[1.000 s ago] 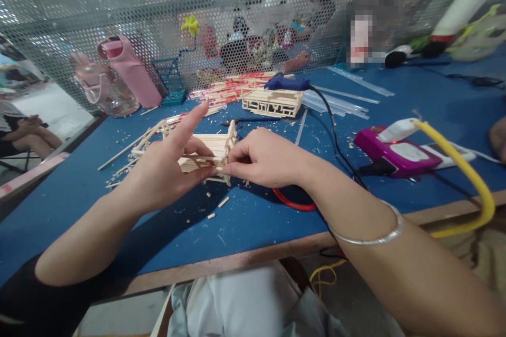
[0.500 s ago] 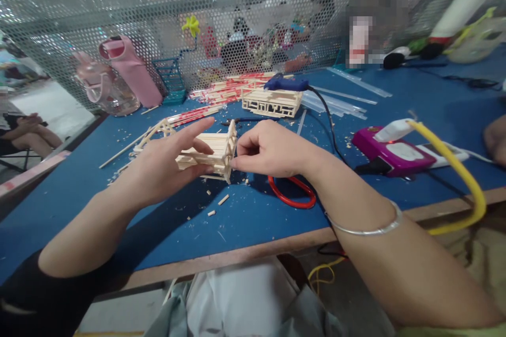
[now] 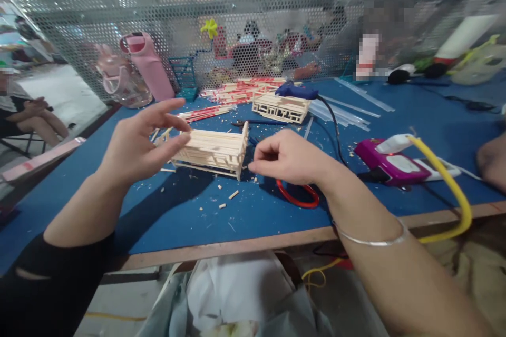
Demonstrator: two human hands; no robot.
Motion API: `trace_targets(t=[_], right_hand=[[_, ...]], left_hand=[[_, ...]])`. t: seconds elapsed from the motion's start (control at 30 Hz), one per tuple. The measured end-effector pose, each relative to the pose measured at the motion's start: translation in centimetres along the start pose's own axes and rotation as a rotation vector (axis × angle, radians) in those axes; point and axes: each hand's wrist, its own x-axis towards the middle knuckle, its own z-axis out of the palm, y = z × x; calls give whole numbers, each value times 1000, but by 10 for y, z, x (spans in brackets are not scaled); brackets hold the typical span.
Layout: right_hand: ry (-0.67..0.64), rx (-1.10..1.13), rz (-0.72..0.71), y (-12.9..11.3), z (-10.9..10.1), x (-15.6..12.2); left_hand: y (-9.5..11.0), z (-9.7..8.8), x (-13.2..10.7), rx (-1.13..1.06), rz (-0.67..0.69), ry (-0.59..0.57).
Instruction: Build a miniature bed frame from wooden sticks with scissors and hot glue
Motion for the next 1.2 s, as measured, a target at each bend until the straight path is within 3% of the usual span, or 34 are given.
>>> trace_targets(t=[0.1,0.2,0.37,0.53,0.8,0.97,1.03,1.2], right_hand=[[-36,-68,-21,-11,16,-19],[-20,-141,-52,-24,42,-34],[58,-247,-69,-34,73,-31],[45,-271,-64,-34,78,-23],[168,-170,-4,-25,71,-34],[557,-174,-46,-26,64,-27],[657,-243,-47,-26,63,-22],[665,-368,-81,-21,64,-16]], left_hand=[[-18,0,-5,-9,-157,182],[-32,6,-5,-19,-228,250],[-41,12,-5,-52,-300,302],[-36,12,-9,-52,-322,266],[-24,13,-10,-13,-156,234],[-4,16,-12,-6,174,127],[5,21,-14,-31,294,56],[13,30,-15,-39,337,-116]])
